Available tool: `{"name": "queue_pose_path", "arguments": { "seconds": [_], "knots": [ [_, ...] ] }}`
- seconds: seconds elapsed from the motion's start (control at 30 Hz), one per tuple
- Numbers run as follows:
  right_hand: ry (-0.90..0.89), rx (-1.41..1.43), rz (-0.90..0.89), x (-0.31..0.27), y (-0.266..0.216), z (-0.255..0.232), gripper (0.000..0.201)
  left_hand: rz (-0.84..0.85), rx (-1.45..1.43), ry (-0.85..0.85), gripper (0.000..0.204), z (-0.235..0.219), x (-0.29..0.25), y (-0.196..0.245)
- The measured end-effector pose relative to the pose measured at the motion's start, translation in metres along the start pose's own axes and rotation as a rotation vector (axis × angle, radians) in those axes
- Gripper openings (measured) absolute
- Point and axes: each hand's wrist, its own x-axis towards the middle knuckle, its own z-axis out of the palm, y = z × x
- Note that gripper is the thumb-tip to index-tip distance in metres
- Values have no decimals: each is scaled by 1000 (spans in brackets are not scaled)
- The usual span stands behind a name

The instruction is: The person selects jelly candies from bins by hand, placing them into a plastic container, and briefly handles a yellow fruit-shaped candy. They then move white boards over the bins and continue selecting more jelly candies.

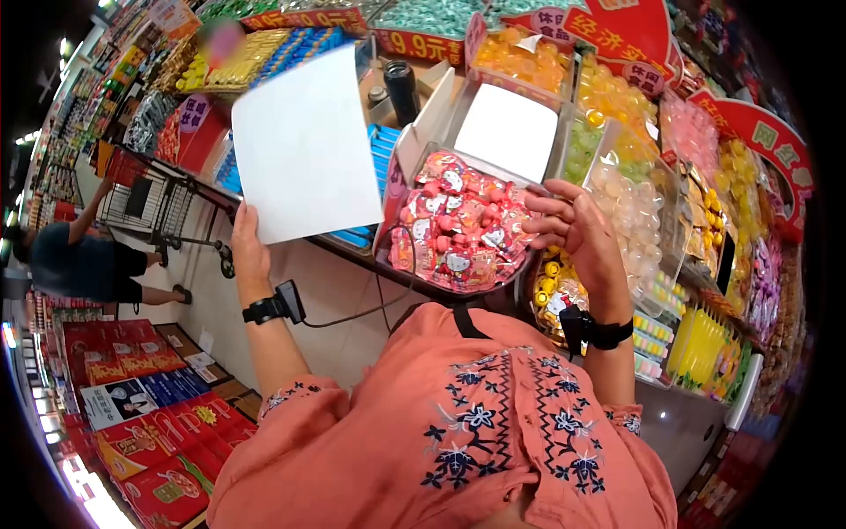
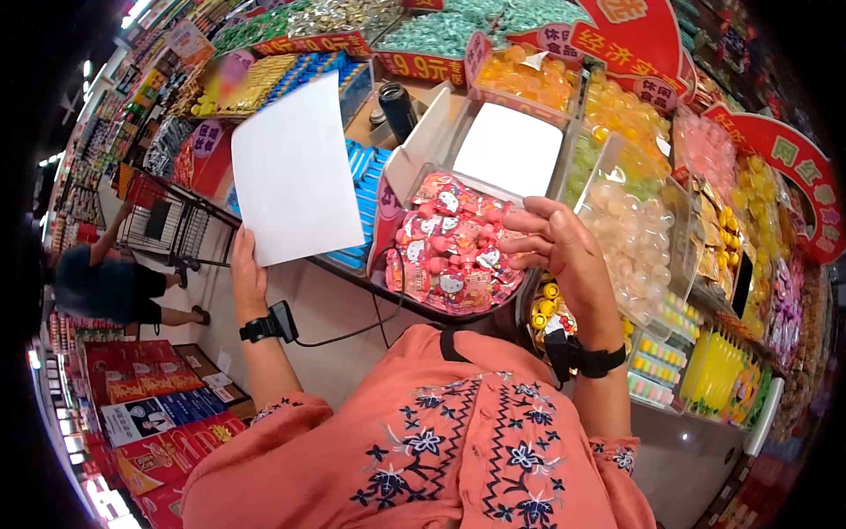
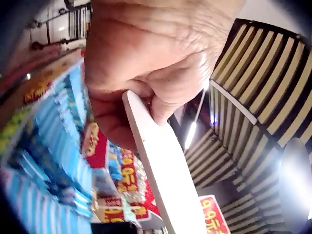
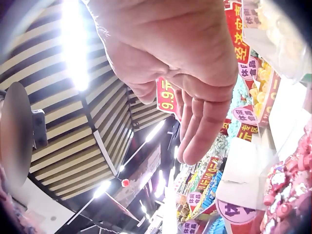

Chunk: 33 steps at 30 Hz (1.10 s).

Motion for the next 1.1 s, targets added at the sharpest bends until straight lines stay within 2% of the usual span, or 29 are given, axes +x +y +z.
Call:
{"name": "queue_pose_path", "arguments": {
  "seconds": [0.1, 0.23, 0.37, 0.57, 0.67, 0.7, 0.8, 0.83, 0.93, 1.03, 1.1],
  "knots": [
    [39, 4, 7, -4, 8, 3, 55, -64, 98, 12, 50, -57, 0, -17],
    [45, 28, 12, -9, 17, 5, 54, -146, 161, 2, 48, -84, 11, -42],
    [78, 2, -1, -18, 17, 7, 54, -190, 162, -76, 50, -105, 48, -82],
    [148, 38, -24, -30, 26, -1, 51, -235, 362, -59, 53, -85, 81, -89],
    [190, 49, -21, -39, 33, -5, 49, -244, 512, -71, 51, -94, 105, -100],
    [205, 57, -17, -41, 35, -6, 48, -194, 621, -65, 50, -91, 105, -99],
    [243, 71, -9, -49, 39, -9, 46, 12, 1270, 1, 47, -80, 112, -96],
    [242, 75, -10, -49, 41, -11, 46, 37, 1265, 9, 47, -81, 120, -100],
    [229, 60, 4, -52, 43, -16, 48, 314, 1073, -107, 46, -60, 121, -98],
    [185, 48, 22, -52, 39, -21, 51, -48, 858, -278, 45, 37, 54, -35],
    [161, 22, 19, -55, 32, -24, 52, -181, 828, -472, 45, 72, 23, -23]
  ]
}}
